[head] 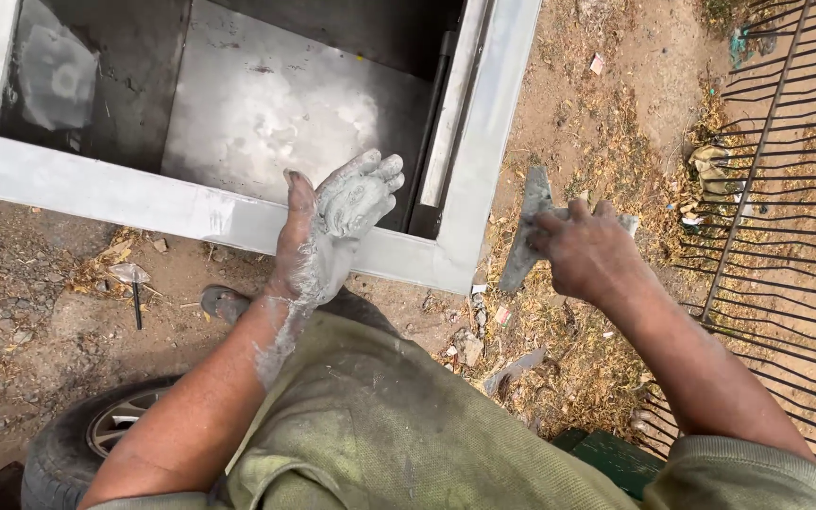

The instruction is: Applying putty or metal filler to the joints and edges of a metal cabinet using a putty knife and hands.

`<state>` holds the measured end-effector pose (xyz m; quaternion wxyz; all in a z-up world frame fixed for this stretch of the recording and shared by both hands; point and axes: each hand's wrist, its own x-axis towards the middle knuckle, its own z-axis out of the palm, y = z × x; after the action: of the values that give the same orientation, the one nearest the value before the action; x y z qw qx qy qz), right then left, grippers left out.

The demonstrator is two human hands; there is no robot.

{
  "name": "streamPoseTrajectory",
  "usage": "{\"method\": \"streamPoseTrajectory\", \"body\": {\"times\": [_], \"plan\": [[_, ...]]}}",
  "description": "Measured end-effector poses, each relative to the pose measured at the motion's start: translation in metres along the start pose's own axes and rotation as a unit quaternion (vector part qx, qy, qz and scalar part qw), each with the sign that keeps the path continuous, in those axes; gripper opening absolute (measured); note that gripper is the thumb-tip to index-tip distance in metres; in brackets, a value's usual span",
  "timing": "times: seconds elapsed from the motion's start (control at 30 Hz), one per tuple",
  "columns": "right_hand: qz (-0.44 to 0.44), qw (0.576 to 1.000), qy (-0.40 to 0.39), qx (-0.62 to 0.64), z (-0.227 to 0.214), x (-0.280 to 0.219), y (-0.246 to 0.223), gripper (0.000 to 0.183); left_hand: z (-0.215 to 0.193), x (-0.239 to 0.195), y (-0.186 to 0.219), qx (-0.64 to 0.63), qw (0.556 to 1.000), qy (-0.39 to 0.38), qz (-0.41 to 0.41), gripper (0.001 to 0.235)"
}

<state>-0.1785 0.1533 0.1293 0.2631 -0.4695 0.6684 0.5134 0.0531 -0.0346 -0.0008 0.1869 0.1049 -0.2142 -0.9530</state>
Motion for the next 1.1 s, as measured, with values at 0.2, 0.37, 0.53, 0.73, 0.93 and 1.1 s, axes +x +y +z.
{"method": "streamPoseTrajectory", "body": {"times": [0.2,0.37,0.53,0.73,0.93,1.1], "plan": [[-0.078,0.855,0.387,0.336,0.03,-0.018,0.017,0.065,-0.011,-0.013,0.019,0.001,0.999,0.037,0.022,0.099],[0.077,0.74,0.241,0.624,-0.043,0.018,0.012,0.05,-0.004,-0.017,0.014,0.018,0.999,0.021,0.016,0.102],[0.072,0.815,0.119,0.562,-0.033,0.034,-0.002,0.069,-0.008,-0.039,0.028,0.023,1.0,-0.016,0.002,0.102],[0.048,0.758,0.11,0.641,0.006,-0.042,-0.064,0.063,-0.032,-0.029,0.032,0.028,1.0,0.012,-0.007,0.101],[0.134,0.695,0.355,0.611,0.037,-0.084,-0.2,0.036,0.015,0.057,-0.029,0.161,0.987,0.008,0.022,0.101],[0.079,0.085,0.355,0.928,0.082,-0.104,-0.23,0.056,-0.015,0.096,-0.03,0.116,0.991,0.014,-0.069,0.1]]}}
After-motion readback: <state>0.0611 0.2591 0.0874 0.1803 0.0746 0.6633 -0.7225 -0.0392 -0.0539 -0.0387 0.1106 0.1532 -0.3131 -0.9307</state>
